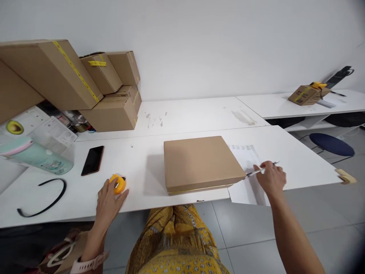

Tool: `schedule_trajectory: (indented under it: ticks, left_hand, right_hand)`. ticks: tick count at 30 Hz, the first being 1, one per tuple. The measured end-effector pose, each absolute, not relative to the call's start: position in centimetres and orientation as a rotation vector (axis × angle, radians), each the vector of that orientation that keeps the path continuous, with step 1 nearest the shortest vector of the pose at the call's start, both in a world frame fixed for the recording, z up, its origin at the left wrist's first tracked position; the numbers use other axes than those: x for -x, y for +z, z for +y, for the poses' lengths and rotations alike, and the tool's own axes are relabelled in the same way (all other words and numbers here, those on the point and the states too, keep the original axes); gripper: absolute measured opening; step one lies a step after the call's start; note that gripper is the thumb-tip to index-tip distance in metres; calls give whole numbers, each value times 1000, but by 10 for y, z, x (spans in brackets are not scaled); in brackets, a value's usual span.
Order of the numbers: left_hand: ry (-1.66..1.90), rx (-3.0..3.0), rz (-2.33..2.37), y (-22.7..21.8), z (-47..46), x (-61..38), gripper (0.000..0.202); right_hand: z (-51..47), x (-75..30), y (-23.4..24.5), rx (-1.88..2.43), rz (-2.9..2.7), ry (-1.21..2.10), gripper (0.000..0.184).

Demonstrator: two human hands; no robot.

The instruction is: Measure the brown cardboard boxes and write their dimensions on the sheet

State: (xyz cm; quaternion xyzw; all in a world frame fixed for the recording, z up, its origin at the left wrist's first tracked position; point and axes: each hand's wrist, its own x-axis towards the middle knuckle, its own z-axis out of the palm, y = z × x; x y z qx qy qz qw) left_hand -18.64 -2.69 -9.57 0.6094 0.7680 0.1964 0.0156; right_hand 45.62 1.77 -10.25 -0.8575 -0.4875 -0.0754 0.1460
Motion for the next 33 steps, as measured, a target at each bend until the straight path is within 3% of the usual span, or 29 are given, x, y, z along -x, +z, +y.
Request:
schedule_trajectory:
  ticks: [12, 33]
  left_hand:
    - [738, -1951, 2441, -106, -7, 183, 63]
    - [859, -1820, 2471, -103, 15, 154, 61]
  right_hand:
    - [14, -462, -121, 2505, -1152, -5, 44]
    - [5, -459, -139, 2358, -1219, -106, 40]
